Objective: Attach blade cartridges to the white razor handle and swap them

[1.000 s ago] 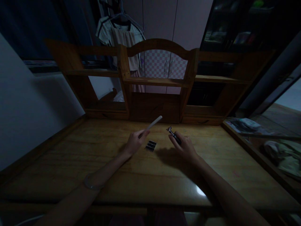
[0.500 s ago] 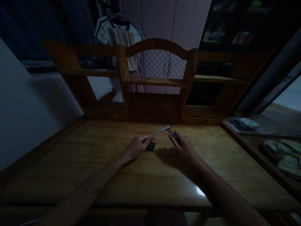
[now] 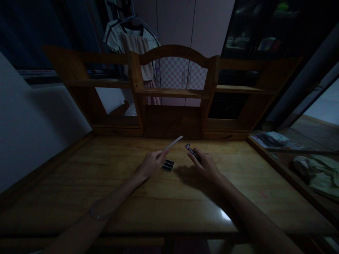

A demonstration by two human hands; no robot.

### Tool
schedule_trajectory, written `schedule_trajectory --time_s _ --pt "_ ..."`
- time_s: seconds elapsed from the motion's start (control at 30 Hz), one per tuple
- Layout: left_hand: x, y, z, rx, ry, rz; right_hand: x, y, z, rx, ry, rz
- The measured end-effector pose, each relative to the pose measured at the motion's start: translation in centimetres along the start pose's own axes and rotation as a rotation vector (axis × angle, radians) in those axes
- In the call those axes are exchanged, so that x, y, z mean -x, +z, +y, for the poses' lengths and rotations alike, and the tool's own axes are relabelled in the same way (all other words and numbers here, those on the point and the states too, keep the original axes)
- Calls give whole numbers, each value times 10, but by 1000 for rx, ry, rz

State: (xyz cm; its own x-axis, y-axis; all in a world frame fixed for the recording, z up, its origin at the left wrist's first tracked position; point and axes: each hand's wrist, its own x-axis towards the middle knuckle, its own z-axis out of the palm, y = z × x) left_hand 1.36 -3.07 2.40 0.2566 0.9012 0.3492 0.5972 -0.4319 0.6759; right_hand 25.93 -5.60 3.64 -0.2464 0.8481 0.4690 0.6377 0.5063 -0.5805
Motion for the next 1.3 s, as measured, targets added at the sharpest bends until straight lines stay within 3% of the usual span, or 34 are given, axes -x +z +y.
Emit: schedule_trajectory --time_s 0.2,0.37,0.43,0.63,0.77,0.9,1.1,1.3 --pt "0 7 -1 62 4 -117 0 -3 -3 -48 22 -2" --pt "-1 2 -1 55 -15 24 -2 -5 -4 -323 139 -45" --pt "1 1 2 37 14 59 -4 -2 -1 -486 218 -93" --pt "4 6 6 -86 66 -4 -9 7 8 -922 366 -289" --pt "0 2 1 -101 -11 69 -12 3 8 -1269 459 -415" --pt "4 2 3 -70 55 45 -14 -5 11 -1496 527 -572" --pt "5 8 10 -82 131 2 -12 -8 13 -1588 541 -649" --pt "3 5 4 -100 64 92 -11 -7 12 -1629 519 -685"
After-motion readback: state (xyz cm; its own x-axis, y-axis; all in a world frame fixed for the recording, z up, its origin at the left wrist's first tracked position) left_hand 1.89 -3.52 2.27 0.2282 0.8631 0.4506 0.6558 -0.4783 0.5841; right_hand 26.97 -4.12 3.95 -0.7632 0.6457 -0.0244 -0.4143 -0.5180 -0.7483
